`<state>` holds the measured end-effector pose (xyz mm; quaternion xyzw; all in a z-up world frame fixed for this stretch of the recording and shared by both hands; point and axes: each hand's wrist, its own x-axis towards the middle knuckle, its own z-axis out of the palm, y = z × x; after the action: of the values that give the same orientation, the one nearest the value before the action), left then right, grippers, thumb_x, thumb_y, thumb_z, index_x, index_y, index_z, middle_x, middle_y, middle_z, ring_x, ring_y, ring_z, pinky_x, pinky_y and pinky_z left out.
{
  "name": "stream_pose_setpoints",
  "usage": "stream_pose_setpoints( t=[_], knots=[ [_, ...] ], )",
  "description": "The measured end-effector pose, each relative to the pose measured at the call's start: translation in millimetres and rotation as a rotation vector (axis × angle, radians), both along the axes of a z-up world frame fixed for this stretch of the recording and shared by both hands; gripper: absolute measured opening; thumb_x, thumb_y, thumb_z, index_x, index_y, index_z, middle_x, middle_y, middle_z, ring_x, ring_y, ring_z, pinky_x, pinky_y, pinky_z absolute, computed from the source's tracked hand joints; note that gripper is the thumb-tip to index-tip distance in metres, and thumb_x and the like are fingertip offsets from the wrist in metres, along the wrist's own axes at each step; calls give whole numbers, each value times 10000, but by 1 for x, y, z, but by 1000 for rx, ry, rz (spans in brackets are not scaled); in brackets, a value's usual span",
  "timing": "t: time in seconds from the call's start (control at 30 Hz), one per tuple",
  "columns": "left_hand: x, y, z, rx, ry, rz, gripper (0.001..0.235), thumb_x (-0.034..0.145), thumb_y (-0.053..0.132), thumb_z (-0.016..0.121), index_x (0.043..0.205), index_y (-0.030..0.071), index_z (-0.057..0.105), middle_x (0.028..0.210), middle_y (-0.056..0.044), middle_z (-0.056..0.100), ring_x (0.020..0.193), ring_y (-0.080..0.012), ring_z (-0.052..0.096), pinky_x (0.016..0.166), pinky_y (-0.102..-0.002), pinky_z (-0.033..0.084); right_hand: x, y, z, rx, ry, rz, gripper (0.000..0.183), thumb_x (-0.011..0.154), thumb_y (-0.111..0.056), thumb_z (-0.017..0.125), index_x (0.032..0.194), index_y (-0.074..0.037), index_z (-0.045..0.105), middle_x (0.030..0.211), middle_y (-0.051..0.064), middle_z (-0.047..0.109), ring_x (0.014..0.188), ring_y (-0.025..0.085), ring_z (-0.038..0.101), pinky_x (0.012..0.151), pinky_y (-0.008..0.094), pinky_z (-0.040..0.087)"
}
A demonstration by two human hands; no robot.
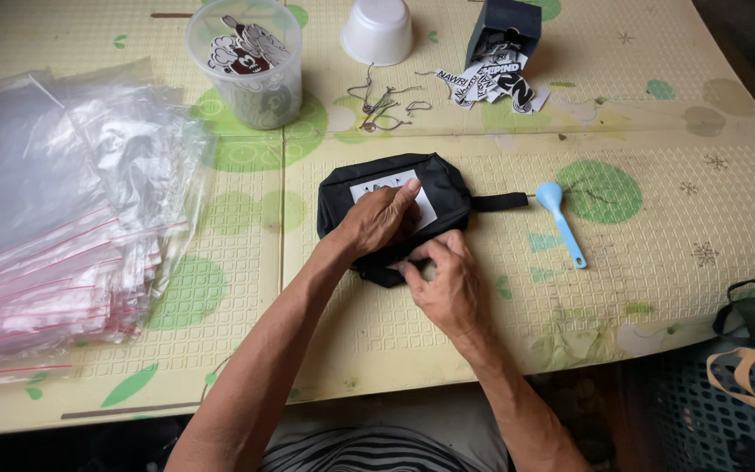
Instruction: The person uses a blue plastic tool to rub a white sticker on a black shoulder bag, then attaches several small metal charms and a rectangular tag to the bag's strap. The person works at a table with plastic bags, a container of charms, and a box of tags nearby.
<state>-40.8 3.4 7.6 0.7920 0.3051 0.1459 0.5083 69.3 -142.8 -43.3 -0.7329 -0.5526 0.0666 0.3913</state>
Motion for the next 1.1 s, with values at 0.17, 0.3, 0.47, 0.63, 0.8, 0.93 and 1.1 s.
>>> stream_pose_setpoints(
  t=[0.17,0.3,0.47,0.63,0.8,0.93,1.1],
  knots=[
    [-1,6,-11,-49,-36,-13,824,1024,702,196,997,118,776,972,-197,765,1136,-458,661,1046,-565,471,-11,7,6,-64,-6,-56,330,748,-308,893,918,-82,724,1010,95,597,925,330,687,816,420,581],
    [-2,5,-11,-67,-79,-13,806,1030,690,201,986,107,757,914,-188,763,1072,-450,689,1023,-561,487,-16,8,-11,-21,-106,-13,152,845,-209,776,868,-91,683,974,65,563,915,315,690,742,372,596],
    [-6,-2,-4,-2,-75,-41,746,1052,634,222,1018,78,718,933,-249,741,1082,-520,651,1006,-617,471,-9,5,-20,8,-294,-56,117,901,-186,670,862,-113,587,955,63,533,857,314,685,674,412,578],
    [-2,2,-17,100,-32,-89,696,1061,624,258,1075,57,661,902,-267,725,1047,-540,650,998,-642,473,11,5,-26,-7,-423,-97,127,918,-221,638,905,-125,557,953,74,553,780,323,690,620,442,572],
    [-4,-3,-4,262,97,-177,571,936,634,556,1101,87,581,975,-212,716,1074,-463,666,981,-595,495,16,-1,1,-85,-271,4,97,943,-169,620,919,-84,583,923,103,575,840,386,680,683,480,543],
    [-2,-1,-10,331,105,-207,472,913,573,638,1092,140,582,967,-149,718,1066,-416,678,966,-560,514,23,-1,-10,-48,-214,10,96,944,-167,644,936,-83,598,921,82,593,873,345,693,711,406,559],
    [0,9,-27,329,33,-226,339,1014,542,518,1065,216,595,904,-104,701,1006,-381,697,910,-526,544,3,-2,-4,-19,-255,71,66,968,-135,583,952,-71,582,931,86,547,894,349,662,756,423,548]
  ],
)
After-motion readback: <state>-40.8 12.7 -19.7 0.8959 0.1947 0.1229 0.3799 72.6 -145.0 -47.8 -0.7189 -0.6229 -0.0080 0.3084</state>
